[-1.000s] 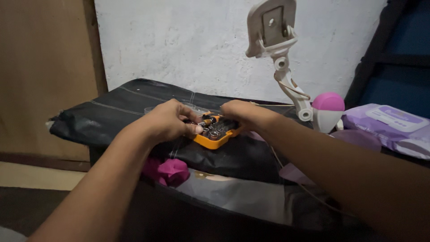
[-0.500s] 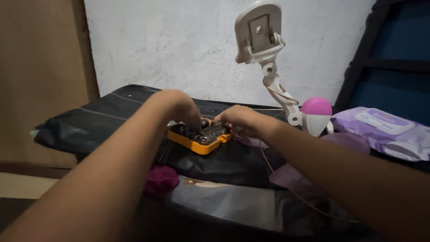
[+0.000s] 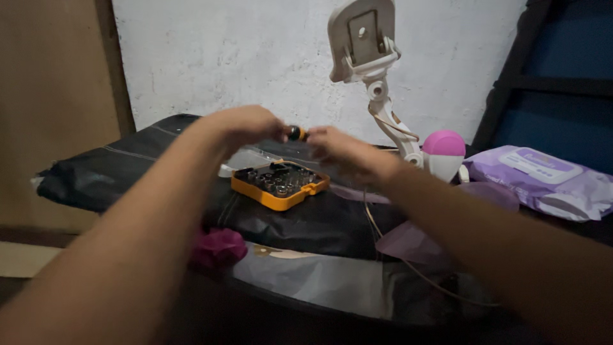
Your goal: The person disassembles a small pink and white electric fan using a screwdriver. They remove screws from the fan head and base, detach the fan blades, and separate the motor housing from the stand.
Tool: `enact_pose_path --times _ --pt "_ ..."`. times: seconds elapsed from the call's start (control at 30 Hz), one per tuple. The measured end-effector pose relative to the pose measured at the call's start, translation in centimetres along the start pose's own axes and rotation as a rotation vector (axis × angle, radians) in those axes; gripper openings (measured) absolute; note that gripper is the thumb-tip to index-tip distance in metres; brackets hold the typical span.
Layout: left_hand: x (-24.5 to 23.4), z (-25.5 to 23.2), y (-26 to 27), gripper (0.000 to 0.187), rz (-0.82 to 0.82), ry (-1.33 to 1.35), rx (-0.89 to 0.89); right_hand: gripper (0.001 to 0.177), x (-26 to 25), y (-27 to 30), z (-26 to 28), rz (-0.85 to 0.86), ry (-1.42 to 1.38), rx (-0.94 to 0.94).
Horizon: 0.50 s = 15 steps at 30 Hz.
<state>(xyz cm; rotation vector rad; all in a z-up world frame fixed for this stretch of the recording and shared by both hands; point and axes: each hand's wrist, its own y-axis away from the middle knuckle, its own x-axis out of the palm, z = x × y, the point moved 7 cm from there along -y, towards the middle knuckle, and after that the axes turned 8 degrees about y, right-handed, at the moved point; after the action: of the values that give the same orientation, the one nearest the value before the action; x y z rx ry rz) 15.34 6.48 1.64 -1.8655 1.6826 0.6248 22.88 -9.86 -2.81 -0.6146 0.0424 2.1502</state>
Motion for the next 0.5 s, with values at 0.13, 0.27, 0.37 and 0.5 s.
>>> enact_pose_path --times 0.13,0.27,0.37,0.5 --pt "-0.7 -0.5 4.1 0.039 0.065 0.135 -0.055 0.021 -2.2 2.2 1.6 -0.006 -0.310 0.212" --pt "-0.5 -1.4 5.6 0.049 0.118 0.050 0.101 0.025 -3.5 4.4 1.9 -0.025 -0.465 0.284" --pt "-0.7 -0.2 4.9 0.059 0.048 -0.040 0.037 0.023 -3.7 5.7 1.8 -0.025 -0.528 0.266" --pt "0.6 0.8 3.9 0.048 0.121 -0.140 0.044 0.016 -3.9 7.9 0.8 -0.131 -0.521 0.262"
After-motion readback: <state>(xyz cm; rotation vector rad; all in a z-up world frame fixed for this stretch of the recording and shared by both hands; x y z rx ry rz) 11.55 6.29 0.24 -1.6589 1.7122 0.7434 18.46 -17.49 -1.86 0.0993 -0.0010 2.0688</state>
